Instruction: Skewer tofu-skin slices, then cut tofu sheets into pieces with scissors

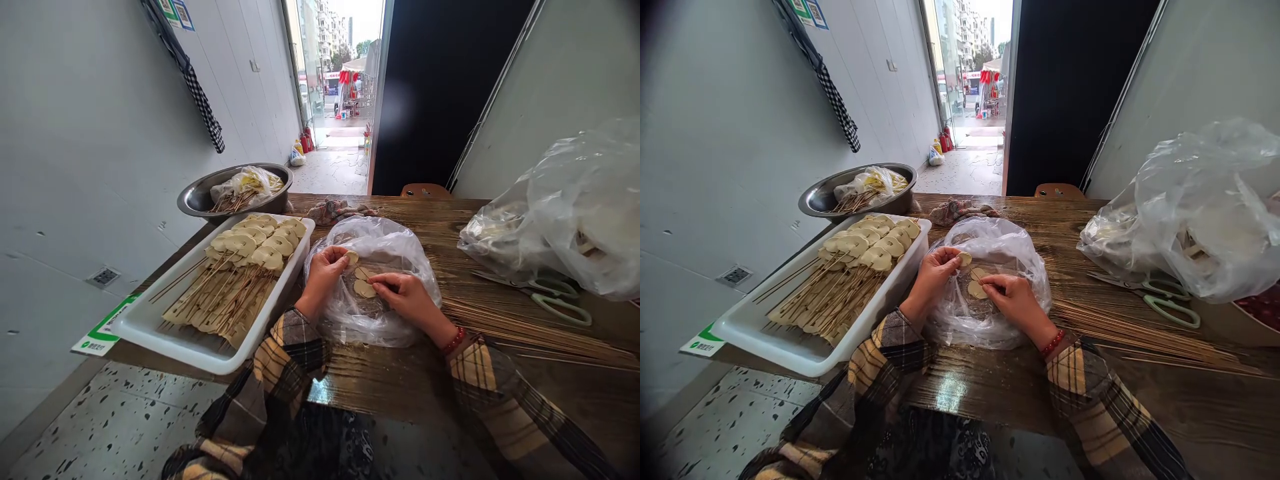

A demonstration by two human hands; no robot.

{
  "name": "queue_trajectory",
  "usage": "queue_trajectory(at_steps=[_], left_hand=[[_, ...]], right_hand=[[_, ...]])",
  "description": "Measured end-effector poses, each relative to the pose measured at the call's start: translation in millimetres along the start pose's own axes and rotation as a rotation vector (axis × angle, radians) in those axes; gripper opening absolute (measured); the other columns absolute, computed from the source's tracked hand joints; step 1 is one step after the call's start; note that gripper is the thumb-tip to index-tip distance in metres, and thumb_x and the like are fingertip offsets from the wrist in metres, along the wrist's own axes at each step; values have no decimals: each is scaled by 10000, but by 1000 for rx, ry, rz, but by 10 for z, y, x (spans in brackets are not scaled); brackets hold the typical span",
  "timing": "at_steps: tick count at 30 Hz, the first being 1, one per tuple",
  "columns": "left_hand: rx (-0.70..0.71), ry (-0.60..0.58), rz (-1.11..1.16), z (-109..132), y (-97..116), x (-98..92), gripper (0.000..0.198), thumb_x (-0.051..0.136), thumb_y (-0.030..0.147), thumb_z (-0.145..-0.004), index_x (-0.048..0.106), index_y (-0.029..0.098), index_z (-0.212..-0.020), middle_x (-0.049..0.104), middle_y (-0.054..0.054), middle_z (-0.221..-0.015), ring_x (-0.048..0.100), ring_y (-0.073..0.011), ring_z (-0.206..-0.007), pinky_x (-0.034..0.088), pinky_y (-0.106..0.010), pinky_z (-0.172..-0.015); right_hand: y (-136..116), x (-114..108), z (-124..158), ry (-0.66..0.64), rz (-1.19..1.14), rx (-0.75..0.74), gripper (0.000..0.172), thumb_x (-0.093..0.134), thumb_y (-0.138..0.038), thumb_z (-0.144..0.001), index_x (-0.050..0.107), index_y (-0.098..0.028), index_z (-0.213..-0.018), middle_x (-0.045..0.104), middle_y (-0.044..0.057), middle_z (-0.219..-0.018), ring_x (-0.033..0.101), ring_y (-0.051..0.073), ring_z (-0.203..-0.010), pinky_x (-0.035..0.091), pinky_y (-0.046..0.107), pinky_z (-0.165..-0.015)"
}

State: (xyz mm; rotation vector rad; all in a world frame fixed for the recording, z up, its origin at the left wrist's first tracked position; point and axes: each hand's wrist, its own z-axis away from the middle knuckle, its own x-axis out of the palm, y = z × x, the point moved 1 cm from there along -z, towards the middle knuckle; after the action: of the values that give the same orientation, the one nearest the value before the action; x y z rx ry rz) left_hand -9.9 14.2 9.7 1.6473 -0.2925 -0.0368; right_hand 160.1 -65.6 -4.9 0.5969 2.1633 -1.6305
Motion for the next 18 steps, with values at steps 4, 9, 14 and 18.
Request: queue_trajectory(at_steps=[4, 9, 14, 18], left_hand=[[2, -5, 8, 3, -1, 7, 181, 731, 232, -642, 640, 130, -760, 613, 13, -658, 514, -79, -585, 372, -204, -554], [21, -30, -5, 16, 4, 22, 177, 747, 249, -632, 652, 130, -723, 608, 12, -665, 513, -82, -604, 395, -215, -596], [38, -51, -17, 32, 10, 38, 186, 760, 268, -635, 668, 134, -724, 613, 3, -672, 521, -92, -618, 405, -225, -616], [49, -74, -53, 30, -5, 47, 189, 764, 292, -642, 675, 138, -705, 613, -2, -662, 516, -100, -624, 404, -230, -615]], right_hand=[[11, 9, 3, 13, -5, -5, 261, 566, -294, -847, 765, -176, -968, 774, 72, -907, 694, 202, -741, 520, 294, -649], [34, 17, 1, 12, -4, -8, 249, 564, -276, -849, 762, -186, -971, 772, 72, -959, 707, 216, -828, 534, 316, -736], [27, 15, -4, 20, 0, -6, 243, 568, -267, -845, 764, -181, -960, 771, 74, -964, 708, 221, -847, 534, 324, -764], [30, 15, -5, 21, 5, -4, 244, 566, -258, -845, 762, -178, -967, 770, 73, -968, 707, 214, -844, 533, 317, -760]])
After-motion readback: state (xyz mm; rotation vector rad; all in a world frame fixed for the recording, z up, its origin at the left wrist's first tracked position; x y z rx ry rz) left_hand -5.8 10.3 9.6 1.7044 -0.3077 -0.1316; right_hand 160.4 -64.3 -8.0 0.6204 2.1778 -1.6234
